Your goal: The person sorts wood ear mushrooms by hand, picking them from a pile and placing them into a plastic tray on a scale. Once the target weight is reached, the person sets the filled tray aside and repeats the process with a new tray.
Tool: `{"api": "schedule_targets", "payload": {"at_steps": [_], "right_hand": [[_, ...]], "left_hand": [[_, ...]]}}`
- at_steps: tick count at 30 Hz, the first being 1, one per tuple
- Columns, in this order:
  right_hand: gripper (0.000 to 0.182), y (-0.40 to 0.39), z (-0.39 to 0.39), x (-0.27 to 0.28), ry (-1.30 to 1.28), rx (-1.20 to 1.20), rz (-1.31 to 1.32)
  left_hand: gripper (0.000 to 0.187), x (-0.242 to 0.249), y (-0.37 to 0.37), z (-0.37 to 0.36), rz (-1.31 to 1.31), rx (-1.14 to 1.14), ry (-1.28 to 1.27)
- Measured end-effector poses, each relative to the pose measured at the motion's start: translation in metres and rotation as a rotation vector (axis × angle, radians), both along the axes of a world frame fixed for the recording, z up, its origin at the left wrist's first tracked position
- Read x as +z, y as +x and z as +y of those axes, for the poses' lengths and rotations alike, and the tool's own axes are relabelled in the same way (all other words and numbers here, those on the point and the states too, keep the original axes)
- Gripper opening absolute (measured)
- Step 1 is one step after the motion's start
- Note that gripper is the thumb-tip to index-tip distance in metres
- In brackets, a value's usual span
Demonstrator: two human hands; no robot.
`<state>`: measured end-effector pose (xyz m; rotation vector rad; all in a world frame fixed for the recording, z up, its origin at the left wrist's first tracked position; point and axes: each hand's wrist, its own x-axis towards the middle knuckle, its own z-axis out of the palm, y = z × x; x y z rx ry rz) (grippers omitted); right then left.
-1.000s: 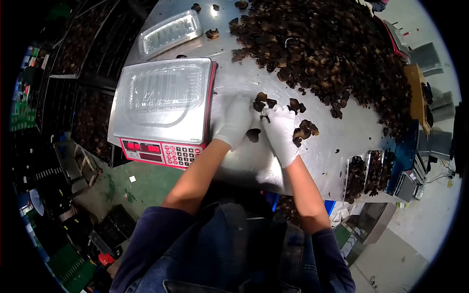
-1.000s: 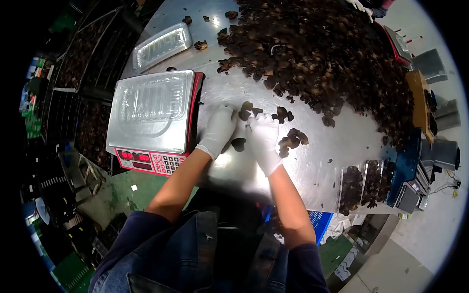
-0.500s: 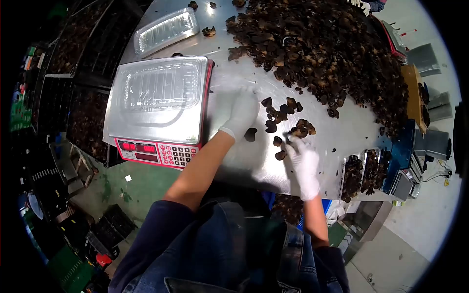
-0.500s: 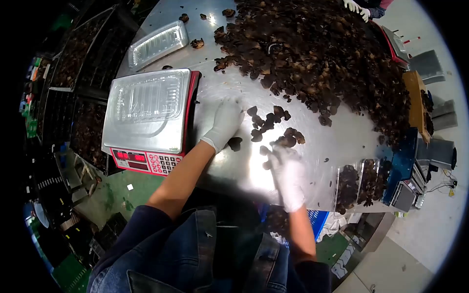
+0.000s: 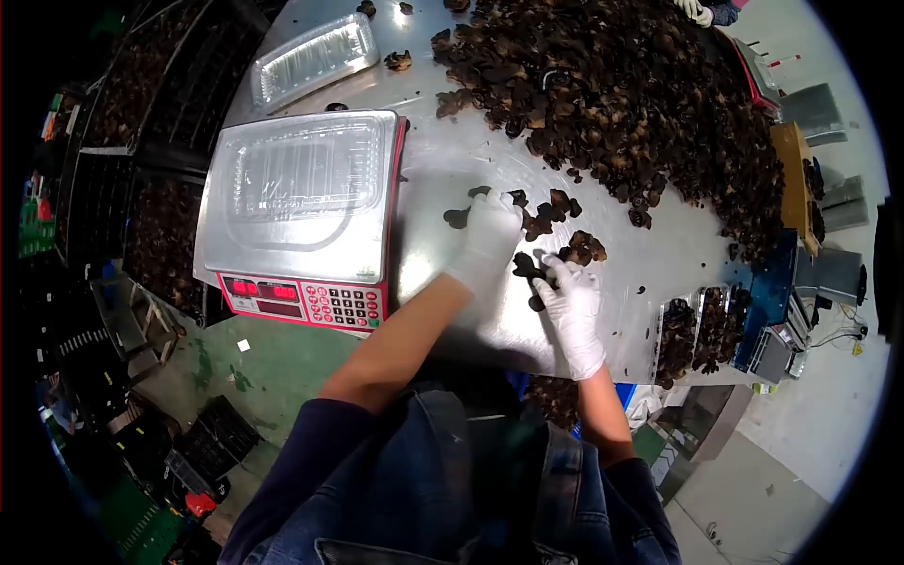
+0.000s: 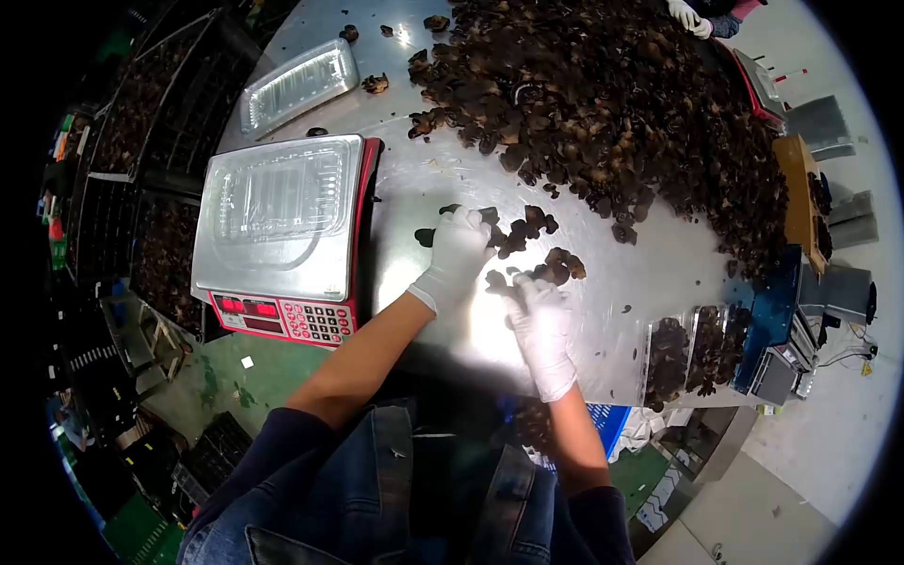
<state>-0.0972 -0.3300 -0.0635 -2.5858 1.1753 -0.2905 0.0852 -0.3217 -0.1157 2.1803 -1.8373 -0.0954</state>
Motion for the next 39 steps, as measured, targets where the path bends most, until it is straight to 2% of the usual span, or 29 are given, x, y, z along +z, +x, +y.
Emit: {"api": "schedule_targets", "payload": {"at_steps": [2,3,5,6,9,11,12,13,14,15,17,19,20,21,22,23,24,25,26,27,28,29,30,31,33,35,36,37,39], "right_hand": [[0.03,-0.018,-0.007,0.022,0.023,-0.012,-0.072],[0.024,-0.033,-0.01,0.024,-0.15,-0.008,-0.029],[0.02,-0.068,-0.025,0.026,-0.129,-0.059,-0.069],[0.02,-0.087,-0.03,0.022,-0.108,-0.135,-0.079],[0.016,-0.13,-0.038,0.014,0.017,-0.398,-0.111],[0.014,-0.131,-0.041,0.01,0.083,-0.497,-0.202],[0.014,-0.127,-0.044,0.001,0.066,-0.467,-0.24],[0.015,-0.121,-0.048,-0.011,0.048,-0.437,-0.276],[0.015,-0.111,-0.051,-0.019,0.053,-0.432,-0.289],[0.017,-0.096,-0.055,-0.02,0.022,-0.43,-0.21],[0.021,-0.065,-0.058,-0.021,0.102,-0.512,-0.304],[0.024,-0.062,-0.066,-0.056,0.155,-0.467,-0.395],[0.025,-0.05,-0.057,-0.044,0.254,-0.415,-0.527],[0.023,-0.043,-0.053,-0.036,0.321,-0.385,-0.507],[0.021,-0.042,-0.047,-0.029,0.341,-0.324,-0.498],[0.019,-0.042,-0.044,-0.022,0.357,-0.261,-0.49],[0.017,-0.039,-0.046,-0.013,0.392,-0.242,-0.57],[0.017,-0.036,-0.051,-0.009,0.387,-0.327,-0.542],[0.017,-0.03,-0.063,-0.011,0.375,-0.362,-0.55],[0.017,-0.023,-0.078,-0.012,0.359,-0.396,-0.56],[0.018,-0.008,-0.084,-0.006,0.321,-0.377,-0.516],[0.02,0.007,-0.091,-0.001,0.283,-0.357,-0.473],[0.021,0.013,-0.102,-0.033,0.117,-0.267,-0.48],[0.02,0.024,-0.102,-0.034,0.139,-0.24,-0.453],[0.02,0.03,-0.087,-0.032,0.357,-0.128,-0.398],[0.025,0.023,-0.066,-0.008,0.395,0.097,-0.174],[0.028,0.014,-0.057,0.005,0.302,0.133,-0.172],[0.031,0.004,-0.052,0.015,0.209,0.169,-0.171],[0.048,-0.027,-0.049,0.02,0.302,-0.012,-0.304]], "left_hand": [[0.022,-0.01,-0.009,-0.006,-0.257,0.022,0.127],[0.022,-0.015,-0.012,-0.007,-0.25,0.011,0.126],[0.019,-0.02,-0.01,-0.007,-0.214,-0.001,0.103],[0.01,-0.021,-0.005,0.0,-0.047,-0.023,-0.109],[0.002,0.02,-0.023,0.026,0.117,-0.065,-0.072],[0.006,0.024,-0.076,0.058,0.162,-0.269,0.019],[0.009,0.009,-0.111,0.079,0.335,-0.484,-0.212],[0.011,0.038,-0.125,0.088,0.569,-0.682,-0.14],[0.021,0.074,-0.138,0.09,0.755,-0.682,0.13],[0.031,0.037,-0.17,0.111,0.58,-0.919,0.11],[0.038,0.026,-0.169,0.11,0.763,-0.97,0.136],[0.034,0.017,-0.158,0.103,0.637,-0.898,0.141],[0.029,0.024,-0.14,0.101,0.62,-0.817,-0.03],[0.022,0.009,-0.132,0.101,0.681,-0.752,-0.122],[0.016,0.028,-0.101,0.09,0.674,-0.735,-0.019],[0.011,0.021,-0.089,0.091,0.66,-0.47,-0.053],[0.025,0.018,-0.066,0.084,0.44,-0.328,-0.026],[0.026,0.026,-0.042,0.069,0.576,-0.185,0.012],[0.03,0.043,-0.021,0.063,0.604,-0.047,-0.127],[0.037,0.056,-0.009,0.05,0.528,0.068,-0.436],[0.041,0.036,0.003,0.04,0.489,0.144,-0.361],[0.041,0.023,0.01,0.026,0.486,0.147,-0.371],[0.041,0.012,0.016,0.012,0.374,0.188,-0.367],[0.04,0.009,0.018,0.005,0.262,0.229,-0.358],[0.038,0.006,0.011,0.002,0.381,0.235,-0.233],[0.04,0.011,0.004,0.01,0.476,-0.143,-0.033],[0.043,-0.01,0.0,0.017,0.632,-0.191,-0.26],[0.043,0.001,0.0,0.028,0.633,-0.184,-0.256],[0.045,0.041,0.008,0.057,0.614,-0.089,-0.21]]}}
